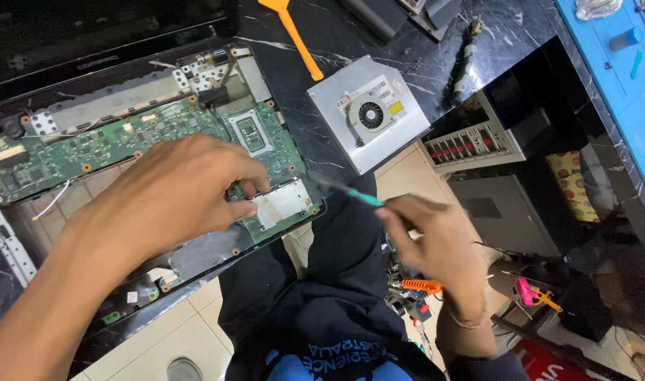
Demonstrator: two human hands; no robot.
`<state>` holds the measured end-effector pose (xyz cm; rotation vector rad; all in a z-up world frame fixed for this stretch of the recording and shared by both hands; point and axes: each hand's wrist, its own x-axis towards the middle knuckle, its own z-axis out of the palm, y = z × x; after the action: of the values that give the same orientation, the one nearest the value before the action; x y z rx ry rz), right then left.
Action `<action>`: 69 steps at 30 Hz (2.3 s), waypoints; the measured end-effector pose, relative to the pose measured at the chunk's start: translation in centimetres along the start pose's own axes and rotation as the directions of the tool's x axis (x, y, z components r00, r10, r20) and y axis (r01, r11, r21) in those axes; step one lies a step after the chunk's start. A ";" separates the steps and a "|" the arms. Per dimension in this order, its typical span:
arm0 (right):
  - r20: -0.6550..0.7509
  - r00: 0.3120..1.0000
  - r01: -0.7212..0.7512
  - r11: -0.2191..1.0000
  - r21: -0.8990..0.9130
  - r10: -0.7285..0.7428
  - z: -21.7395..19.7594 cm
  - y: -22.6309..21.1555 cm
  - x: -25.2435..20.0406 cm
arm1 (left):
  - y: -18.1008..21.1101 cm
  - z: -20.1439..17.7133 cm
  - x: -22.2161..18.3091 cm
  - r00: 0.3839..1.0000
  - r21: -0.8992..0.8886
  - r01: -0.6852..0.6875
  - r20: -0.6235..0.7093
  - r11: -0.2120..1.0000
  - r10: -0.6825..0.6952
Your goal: The person uses a small brush to clean dust and debris from the internal components of a disassembled laptop, including the motherboard, heat sink, and fan area. The person holds a small black component in their left hand while brushing it and the surrounding areas with their right hand.
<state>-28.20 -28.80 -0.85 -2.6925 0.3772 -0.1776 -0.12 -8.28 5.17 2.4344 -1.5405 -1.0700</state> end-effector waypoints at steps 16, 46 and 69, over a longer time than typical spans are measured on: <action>0.012 0.990 0.142 0.989 0.029 -0.143 0.3 -1.9 3.1 | -1.7 0.8 0.3 0.994 -0.050 -0.070 -0.087 0.996 0.065; 0.088 0.991 0.080 0.982 0.169 -0.096 0.8 -0.2 4.5 | -3.7 2.7 1.9 0.984 -0.056 -0.121 -0.139 0.991 0.112; 0.151 0.983 0.075 0.980 0.185 -0.104 1.4 -2.0 4.6 | -10.9 5.2 -7.3 0.562 -0.505 -0.528 -0.811 0.682 -0.165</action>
<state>-23.04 -27.86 -0.99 -2.5262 0.1817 -0.0196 3.32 4.61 0.59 1.6683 -0.7915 -0.2448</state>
